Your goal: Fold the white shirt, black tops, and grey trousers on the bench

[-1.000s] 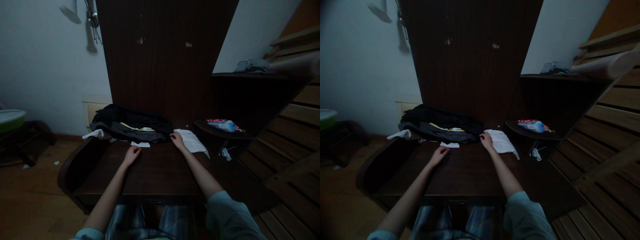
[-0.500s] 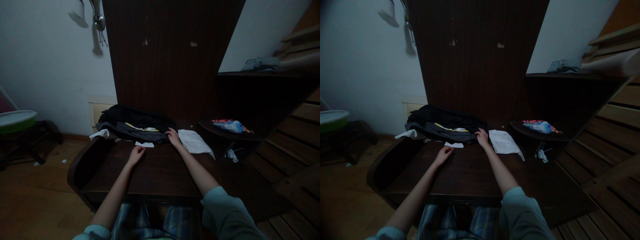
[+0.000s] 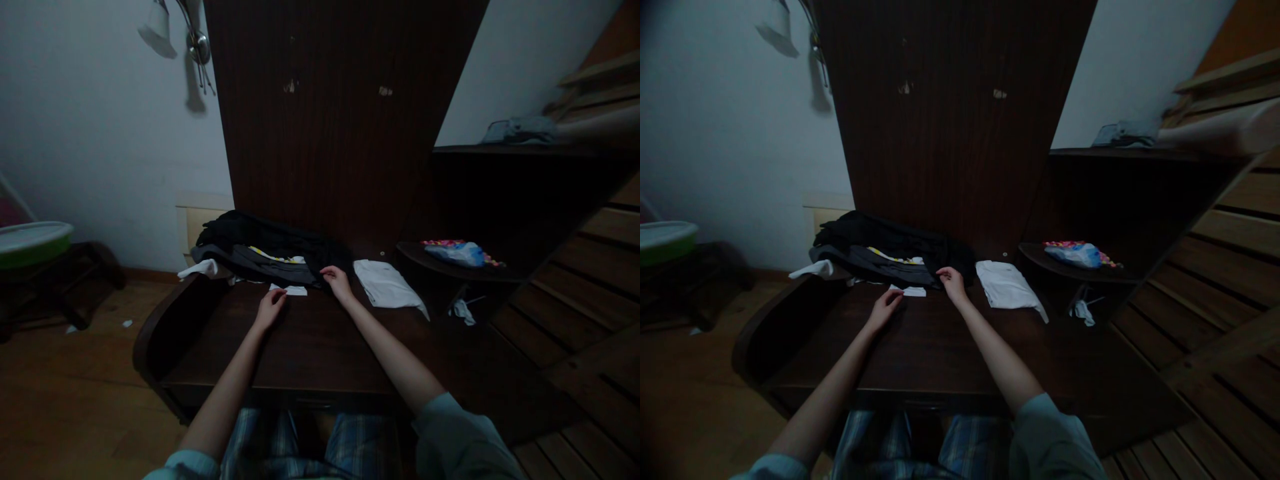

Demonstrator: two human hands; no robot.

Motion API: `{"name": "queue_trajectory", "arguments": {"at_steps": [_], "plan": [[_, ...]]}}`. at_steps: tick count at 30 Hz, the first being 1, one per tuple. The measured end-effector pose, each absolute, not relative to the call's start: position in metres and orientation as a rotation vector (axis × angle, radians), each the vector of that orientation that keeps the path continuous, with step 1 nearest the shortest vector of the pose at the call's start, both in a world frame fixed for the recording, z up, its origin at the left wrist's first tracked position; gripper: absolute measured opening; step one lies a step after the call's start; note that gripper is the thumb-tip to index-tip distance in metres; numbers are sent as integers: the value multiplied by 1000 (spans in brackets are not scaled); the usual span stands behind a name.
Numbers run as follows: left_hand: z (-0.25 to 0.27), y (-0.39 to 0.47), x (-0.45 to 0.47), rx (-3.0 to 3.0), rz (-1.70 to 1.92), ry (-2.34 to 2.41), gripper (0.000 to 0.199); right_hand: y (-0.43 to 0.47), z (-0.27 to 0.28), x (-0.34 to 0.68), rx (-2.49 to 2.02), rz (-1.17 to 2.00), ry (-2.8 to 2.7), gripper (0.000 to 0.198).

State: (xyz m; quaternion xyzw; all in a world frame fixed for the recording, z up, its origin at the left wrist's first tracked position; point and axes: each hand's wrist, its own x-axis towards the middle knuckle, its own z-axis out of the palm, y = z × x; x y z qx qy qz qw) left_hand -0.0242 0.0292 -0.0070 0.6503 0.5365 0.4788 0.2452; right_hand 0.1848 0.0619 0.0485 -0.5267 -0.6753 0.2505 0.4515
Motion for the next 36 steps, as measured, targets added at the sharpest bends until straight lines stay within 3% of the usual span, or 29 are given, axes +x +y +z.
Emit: {"name": "queue_trajectory", "arguments": {"at_steps": [11,20,25,28,30,33,36], "plan": [[-5,31,-34,1143,1549,1734,45,-50,6,203,-1114,1265,-2029,14],[-3,30,-41,999,1613,1766,57,-103,12,331,-1515,1029,-1951,8],[9,12,-25,1512,1643,2070,64,-111,40,354,-1717,690,-1960,21],[23,-3,-13,2040,1414,2008,54,-114,51,349,-1835,626,-2130,26],[31,-13,-6,2369,1082,1689,50,-116,55,348,-1843,649,-2239,27],[34,-29,0,2569,643,1114,68,-119,65,351,-1731,746,-2286,20],[28,-41,3,2559,483,969,82,-122,85,355,-1635,812,-2199,27]]}}
